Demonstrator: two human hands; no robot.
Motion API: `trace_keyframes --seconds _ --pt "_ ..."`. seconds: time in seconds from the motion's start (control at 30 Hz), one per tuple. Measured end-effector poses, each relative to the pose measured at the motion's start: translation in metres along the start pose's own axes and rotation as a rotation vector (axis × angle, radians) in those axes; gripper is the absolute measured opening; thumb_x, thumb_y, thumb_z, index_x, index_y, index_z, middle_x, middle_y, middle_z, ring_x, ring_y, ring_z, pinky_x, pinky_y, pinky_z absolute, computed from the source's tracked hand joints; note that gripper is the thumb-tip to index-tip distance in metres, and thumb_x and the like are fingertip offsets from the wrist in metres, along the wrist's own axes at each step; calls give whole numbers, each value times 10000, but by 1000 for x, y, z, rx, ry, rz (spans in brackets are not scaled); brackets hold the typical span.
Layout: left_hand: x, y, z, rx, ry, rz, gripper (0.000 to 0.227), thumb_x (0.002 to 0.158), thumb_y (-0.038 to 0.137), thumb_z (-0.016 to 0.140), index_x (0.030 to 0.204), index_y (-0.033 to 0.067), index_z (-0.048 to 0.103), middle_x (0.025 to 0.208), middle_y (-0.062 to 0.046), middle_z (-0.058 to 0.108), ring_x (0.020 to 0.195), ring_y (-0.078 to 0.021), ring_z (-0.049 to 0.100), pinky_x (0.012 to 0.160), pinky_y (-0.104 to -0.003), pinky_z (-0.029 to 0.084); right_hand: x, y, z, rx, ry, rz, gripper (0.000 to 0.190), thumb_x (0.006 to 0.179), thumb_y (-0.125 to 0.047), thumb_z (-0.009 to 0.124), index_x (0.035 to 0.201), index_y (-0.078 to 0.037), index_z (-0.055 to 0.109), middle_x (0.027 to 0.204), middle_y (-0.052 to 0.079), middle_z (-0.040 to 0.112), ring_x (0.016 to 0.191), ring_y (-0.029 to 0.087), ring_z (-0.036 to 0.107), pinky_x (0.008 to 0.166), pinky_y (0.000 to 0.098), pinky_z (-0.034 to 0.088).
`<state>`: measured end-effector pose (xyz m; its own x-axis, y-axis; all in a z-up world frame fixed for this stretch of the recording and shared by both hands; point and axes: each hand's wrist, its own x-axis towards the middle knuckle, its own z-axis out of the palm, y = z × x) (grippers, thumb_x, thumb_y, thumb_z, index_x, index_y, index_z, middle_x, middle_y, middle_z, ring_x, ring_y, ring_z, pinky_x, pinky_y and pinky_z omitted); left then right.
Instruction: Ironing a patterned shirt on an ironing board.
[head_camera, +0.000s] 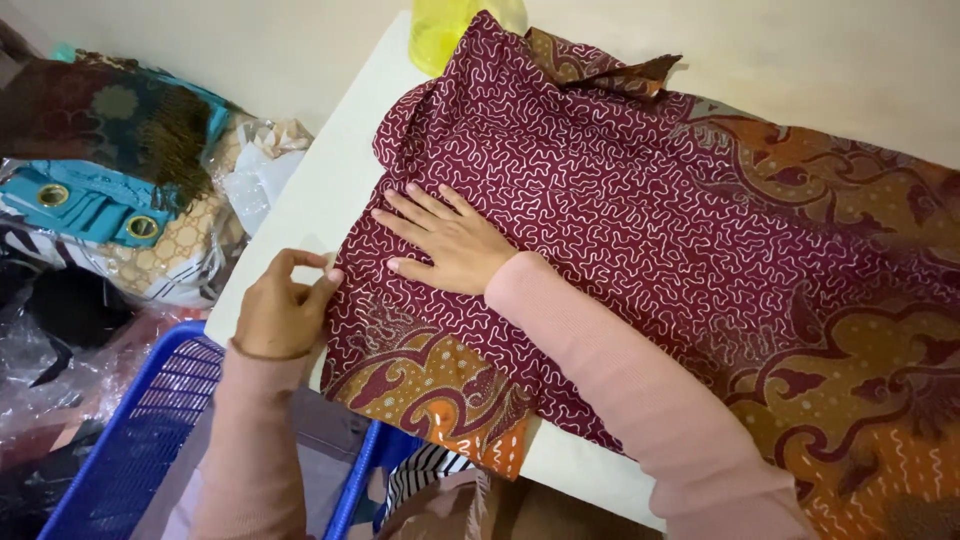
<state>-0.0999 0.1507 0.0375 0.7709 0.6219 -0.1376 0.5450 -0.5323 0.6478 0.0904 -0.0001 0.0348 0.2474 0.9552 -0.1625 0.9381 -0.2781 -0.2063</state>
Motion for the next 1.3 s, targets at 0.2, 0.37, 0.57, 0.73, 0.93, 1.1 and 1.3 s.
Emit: trace_keyframes --seconds 0.2,0.37,0.57,0.73,0.93,1.1,1.3 --pt "-16 -24 0 -167 -94 -56 410 905 211 768 1228 66 560 658 -164 740 706 -333 728 781 -412 538 0 -3 2 -19 17 -3 685 1068 -605 225 1658 -268 138 1737 33 103 1595 244 51 1269 493 -33" --pt "-31 -1 5 276 141 -47 172 958 234 676 1112 212 604 757 -15 765 888 -294 742 870 -450 556 1 0 6 -14 50 -5 690 1059 -631 219 1653 -283 164 1734 21 128 1595 245 79 1275 500 -13" --pt "-29 27 69 110 354 529 223 1011 123 620 1220 46 628 1124 -155 685 1141 -350 633 990 -442 504 4 6 22 -46 163 -40 655 1092 -586 272 1658 -289 133 1728 50 182 1592 280 143 1289 521 53" --pt "-9 0 103 328 343 570 587 1061 345 529 1476 -66 466 1472 -332 496 1391 -480 455 1181 -518 339 -8 18 52 -105 255 23 601 1107 -434 259 1662 -232 152 1733 53 155 1593 304 144 1293 503 115" --pt "2 -24 112 439 464 689 652 1069 363 525 1532 -89 445 1523 -349 477 1424 -482 445 1204 -494 324 -124 20 30 53 75 143 685 1069 -531 118 1660 -184 111 1735 100 65 1595 323 31 1277 513 16" --pt "-6 -18 104 564 629 861 618 1099 340 503 1441 -169 577 1461 -363 602 1361 -502 588 1157 -508 488 -234 68 8 194 52 386 622 1073 -379 286 1624 -134 135 1703 136 69 1559 306 15 1227 500 2" --pt "3 -26 103 623 554 853 627 1109 337 468 1410 -192 621 1456 -394 613 1380 -519 574 1213 -512 441 -373 143 -3 243 289 1003 579 1019 -238 299 1578 -90 273 1674 146 227 1552 330 177 1256 494 137"
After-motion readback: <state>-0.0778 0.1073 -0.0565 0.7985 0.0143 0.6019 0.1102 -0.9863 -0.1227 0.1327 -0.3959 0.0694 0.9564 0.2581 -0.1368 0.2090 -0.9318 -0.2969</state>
